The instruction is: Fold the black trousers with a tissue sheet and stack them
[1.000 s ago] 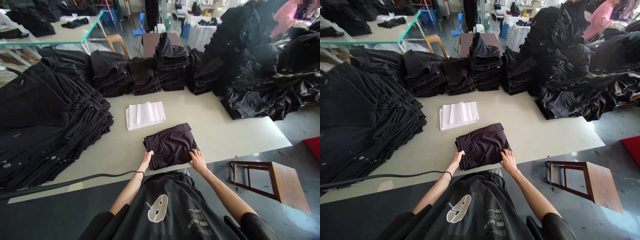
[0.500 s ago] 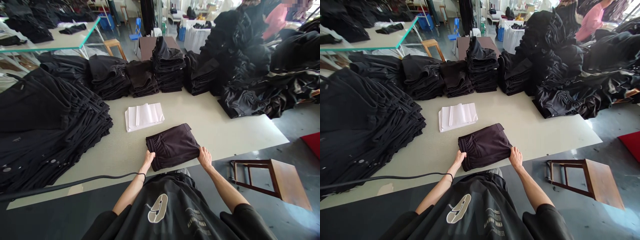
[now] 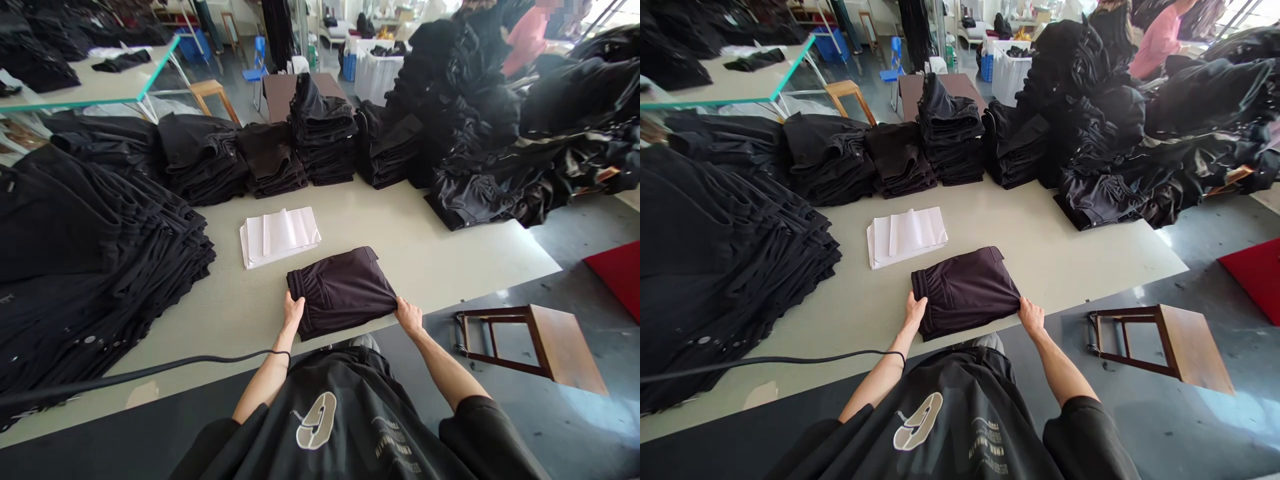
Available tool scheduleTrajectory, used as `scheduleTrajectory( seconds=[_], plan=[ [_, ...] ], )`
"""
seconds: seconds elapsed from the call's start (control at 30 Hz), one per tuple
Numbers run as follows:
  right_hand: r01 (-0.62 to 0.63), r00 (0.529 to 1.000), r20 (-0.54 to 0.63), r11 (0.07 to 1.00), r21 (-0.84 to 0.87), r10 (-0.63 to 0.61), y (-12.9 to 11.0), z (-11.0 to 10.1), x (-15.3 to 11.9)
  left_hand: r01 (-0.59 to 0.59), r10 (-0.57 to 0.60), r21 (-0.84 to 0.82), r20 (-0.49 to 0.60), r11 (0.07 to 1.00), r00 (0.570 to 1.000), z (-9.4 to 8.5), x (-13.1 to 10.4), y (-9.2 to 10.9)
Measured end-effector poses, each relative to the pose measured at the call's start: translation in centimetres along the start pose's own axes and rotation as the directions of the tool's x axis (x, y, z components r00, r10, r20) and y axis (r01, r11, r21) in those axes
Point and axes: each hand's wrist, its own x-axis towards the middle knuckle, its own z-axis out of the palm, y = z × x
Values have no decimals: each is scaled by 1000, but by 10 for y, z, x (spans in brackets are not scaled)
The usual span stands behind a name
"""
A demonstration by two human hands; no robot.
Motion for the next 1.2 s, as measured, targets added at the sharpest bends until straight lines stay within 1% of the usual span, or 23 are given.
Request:
scheduleTrajectory(
  seconds=[0.07,0.13,0.17,0.2,0.23,0.27,0.3,0.33,0.4,0.47,0.53,0.57,0.63,0.7,0.77,0.83,0.87,0.93,1.0,1.03,1.1,1.17,1.2],
  plan=[
    [3,998,62,1000,-19,-2,0,-2,-4,0,0,53,4,999,1000,-1,-1,-1],
    [43,990,137,998,-43,-36,4,-7,-7,34,-36,108,22,994,999,-3,-1,-2],
    [63,983,173,997,-52,-54,7,-12,-8,38,-40,145,8,989,999,-5,-1,-1],
    [82,977,200,995,-59,-69,9,-17,-9,18,-13,193,-29,981,999,-6,-3,1],
    [104,975,204,993,-57,-90,11,-24,-8,-26,47,250,-78,968,996,-7,-5,4],
    [130,976,180,990,-45,-120,10,-31,-7,-95,139,311,-122,946,983,-6,-8,8],
    [167,978,128,986,-23,-163,6,-38,-6,-181,247,374,-136,910,960,-3,-12,13],
    [213,975,55,977,8,-213,-1,-45,-3,-277,353,425,-111,862,929,1,-15,19],
    [321,942,-126,944,74,-310,-24,-55,7,-455,503,464,23,760,864,14,-22,29],
    [420,884,-270,902,103,-381,-54,-56,21,-574,571,475,169,667,803,29,-25,34],
    [472,845,-329,877,91,-421,-82,-48,38,-629,578,485,273,608,769,40,-24,33],
    [472,844,-329,878,81,-424,-92,-42,46,-640,569,491,309,591,762,43,-22,31],
    [439,863,-305,897,56,-404,-104,-26,60,-646,549,510,350,569,759,45,-18,23],
    [412,871,-304,911,22,-386,-106,-10,69,-621,537,546,330,562,776,42,-13,15],
    [412,855,-341,911,-11,-391,-104,3,75,-577,529,586,277,568,802,36,-8,9],
    [417,835,-384,909,-23,-393,-101,12,78,-555,527,608,250,567,813,28,-2,6],
    [419,827,-403,908,-21,-391,-101,16,79,-562,531,609,258,560,807,24,0,4],
    [432,808,-441,902,-6,-390,-100,24,81,-597,554,598,285,535,782,16,4,2],
    [444,784,-496,896,29,-373,-98,34,82,-609,587,597,266,523,765,9,6,-2],
    [432,776,-533,900,59,-337,-95,40,82,-594,601,603,225,533,767,5,6,-4],
    [362,770,-605,920,148,-206,-86,52,79,-499,597,624,65,601,800,0,4,-11],
    [266,774,-630,933,243,-57,-75,63,71,-347,519,614,-121,709,846,-6,3,-19],
    [230,784,-621,934,275,-10,-70,67,67,-272,458,591,-188,759,869,-8,3,-22]
  ],
)
